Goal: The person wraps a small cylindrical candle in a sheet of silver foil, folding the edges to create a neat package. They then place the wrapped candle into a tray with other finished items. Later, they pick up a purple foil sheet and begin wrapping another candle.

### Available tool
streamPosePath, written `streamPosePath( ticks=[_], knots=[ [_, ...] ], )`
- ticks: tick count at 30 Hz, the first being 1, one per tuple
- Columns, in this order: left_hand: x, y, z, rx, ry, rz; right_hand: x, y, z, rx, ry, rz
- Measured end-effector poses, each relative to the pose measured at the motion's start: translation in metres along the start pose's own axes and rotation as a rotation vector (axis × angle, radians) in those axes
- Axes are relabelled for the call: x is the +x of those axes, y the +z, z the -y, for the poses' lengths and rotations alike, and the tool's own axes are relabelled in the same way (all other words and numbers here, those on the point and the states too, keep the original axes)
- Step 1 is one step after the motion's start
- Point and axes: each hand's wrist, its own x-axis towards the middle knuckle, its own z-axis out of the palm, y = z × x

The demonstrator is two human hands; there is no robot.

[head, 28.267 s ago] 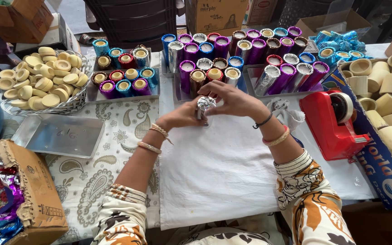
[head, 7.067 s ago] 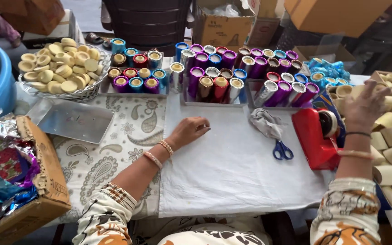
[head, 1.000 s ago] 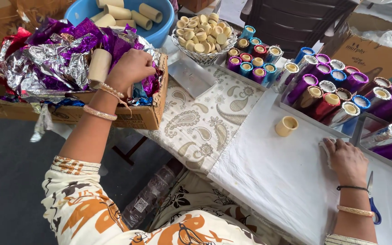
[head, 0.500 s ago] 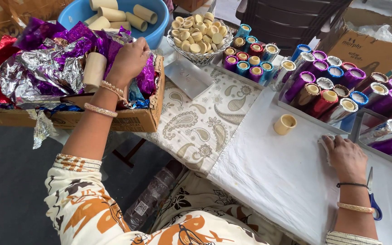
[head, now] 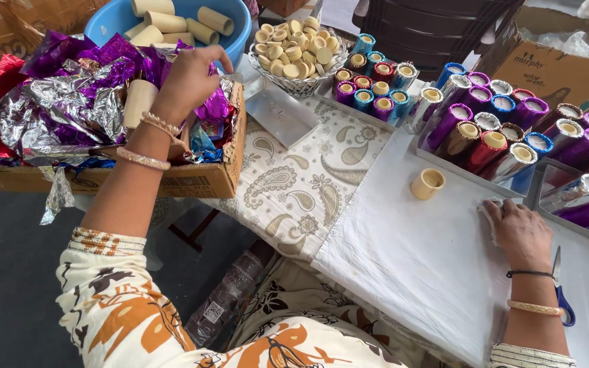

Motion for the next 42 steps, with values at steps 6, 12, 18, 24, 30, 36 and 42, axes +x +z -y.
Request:
streamPosePath(
  ticks=[6, 12, 18, 24, 30, 36, 42],
  knots=[
    [0.016, -0.003, -0.001, -0.085, 0.119, -0.184, 0.001, -0.002, 0.001, -0.007, 0.013, 0.025],
    [0.003, -0.004, -0.044, 0.169, 0.112, -0.166, 0.001, 0.001, -0.001, -0.009, -0.01, -0.027],
    [0.012, 0.009, -0.027, 0.694, 0.207, -0.202, -0.003, -0.005, 0.003, -0.01, 0.014, -0.028],
    [0.01, -0.014, -0.043, 0.983, 0.249, -0.396, -0.002, -0.002, -0.001, -0.011, 0.001, -0.048],
    [0.014, -0.018, -0.058, 0.509, 0.257, -0.361, -0.006, -0.019, 0.01, -0.02, -0.05, -0.201],
    [0.025, 0.032, -0.133, -0.409, 0.601, -0.067, -0.008, -0.068, 0.06, 0.607, -0.255, -0.419],
    [0.036, 0.139, -0.224, -0.692, 0.841, 0.11, -0.004, -0.078, 0.1, 1.579, -0.508, 0.211]
  ],
)
